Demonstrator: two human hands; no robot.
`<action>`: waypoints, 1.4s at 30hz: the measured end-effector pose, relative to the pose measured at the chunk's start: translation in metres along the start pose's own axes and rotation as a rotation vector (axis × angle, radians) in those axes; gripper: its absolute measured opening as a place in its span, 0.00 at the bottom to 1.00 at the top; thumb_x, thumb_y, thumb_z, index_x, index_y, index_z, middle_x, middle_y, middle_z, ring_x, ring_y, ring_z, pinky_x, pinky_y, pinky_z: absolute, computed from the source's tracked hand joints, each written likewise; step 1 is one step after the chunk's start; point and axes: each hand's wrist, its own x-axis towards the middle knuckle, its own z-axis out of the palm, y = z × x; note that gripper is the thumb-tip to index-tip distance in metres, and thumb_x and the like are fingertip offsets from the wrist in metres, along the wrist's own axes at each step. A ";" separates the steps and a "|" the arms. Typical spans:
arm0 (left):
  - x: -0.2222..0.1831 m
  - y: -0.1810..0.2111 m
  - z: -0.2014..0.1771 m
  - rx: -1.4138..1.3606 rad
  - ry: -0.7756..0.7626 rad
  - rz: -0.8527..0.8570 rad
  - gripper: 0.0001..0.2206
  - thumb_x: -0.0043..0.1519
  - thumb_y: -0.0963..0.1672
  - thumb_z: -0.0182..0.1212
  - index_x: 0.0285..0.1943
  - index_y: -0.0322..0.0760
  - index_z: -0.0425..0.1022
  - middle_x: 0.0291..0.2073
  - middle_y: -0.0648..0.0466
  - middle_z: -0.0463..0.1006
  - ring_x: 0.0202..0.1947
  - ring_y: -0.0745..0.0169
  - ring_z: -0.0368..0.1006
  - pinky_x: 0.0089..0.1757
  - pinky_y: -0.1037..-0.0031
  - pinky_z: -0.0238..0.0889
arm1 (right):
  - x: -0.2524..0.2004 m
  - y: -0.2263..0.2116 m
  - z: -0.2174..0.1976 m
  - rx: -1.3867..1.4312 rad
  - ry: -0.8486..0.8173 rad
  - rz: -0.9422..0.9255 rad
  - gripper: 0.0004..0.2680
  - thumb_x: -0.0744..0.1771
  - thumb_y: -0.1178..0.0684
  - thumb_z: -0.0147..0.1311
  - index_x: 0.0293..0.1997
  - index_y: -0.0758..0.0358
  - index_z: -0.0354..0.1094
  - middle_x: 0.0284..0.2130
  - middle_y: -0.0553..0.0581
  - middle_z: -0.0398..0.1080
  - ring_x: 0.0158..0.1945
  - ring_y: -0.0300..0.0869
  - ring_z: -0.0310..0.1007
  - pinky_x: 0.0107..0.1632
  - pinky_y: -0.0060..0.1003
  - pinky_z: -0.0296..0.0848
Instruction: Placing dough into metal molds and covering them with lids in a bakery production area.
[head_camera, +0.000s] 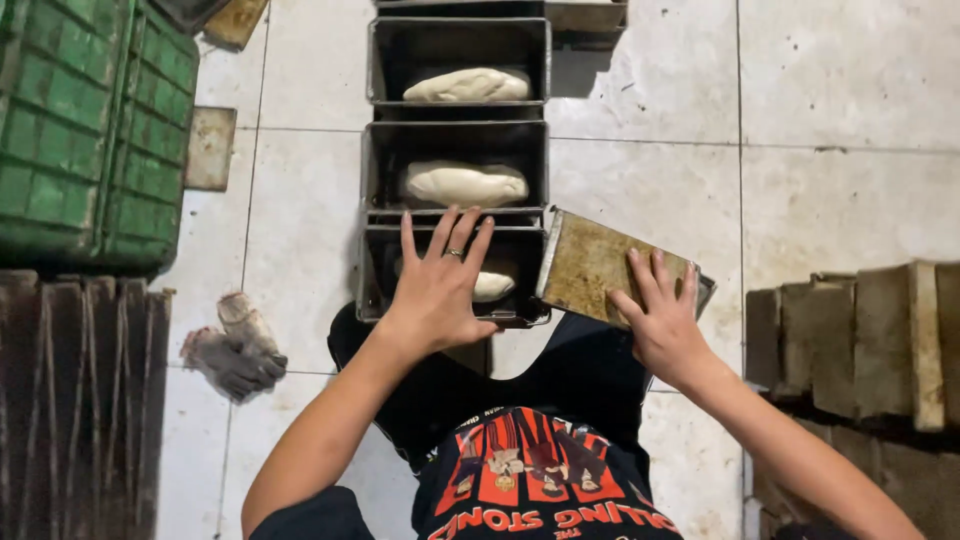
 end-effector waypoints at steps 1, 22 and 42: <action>-0.002 -0.004 0.010 -0.016 0.015 -0.005 0.61 0.28 0.58 0.76 0.76 0.34 0.57 0.71 0.41 0.56 0.73 0.35 0.47 0.62 0.21 0.28 | 0.004 0.004 0.001 -0.063 0.009 -0.096 0.31 0.58 0.60 0.45 0.72 0.49 0.53 0.74 0.77 0.45 0.76 0.74 0.41 0.63 0.82 0.36; -0.036 -0.043 -0.025 -0.142 -0.054 -0.199 0.62 0.34 0.64 0.77 0.76 0.32 0.56 0.70 0.41 0.60 0.72 0.41 0.52 0.62 0.30 0.38 | 0.055 -0.030 -0.024 -0.338 -0.077 -0.471 0.24 0.61 0.53 0.53 0.67 0.48 0.60 0.73 0.66 0.56 0.70 0.82 0.52 0.60 0.78 0.56; -0.058 -0.034 -0.016 -0.278 0.500 -0.799 0.14 0.61 0.40 0.71 0.52 0.21 0.83 0.36 0.41 0.84 0.31 0.45 0.77 0.39 0.64 0.68 | 0.062 0.081 0.068 0.664 0.719 0.831 0.14 0.67 0.58 0.54 0.60 0.58 0.61 0.57 0.56 0.65 0.61 0.45 0.65 0.65 0.44 0.67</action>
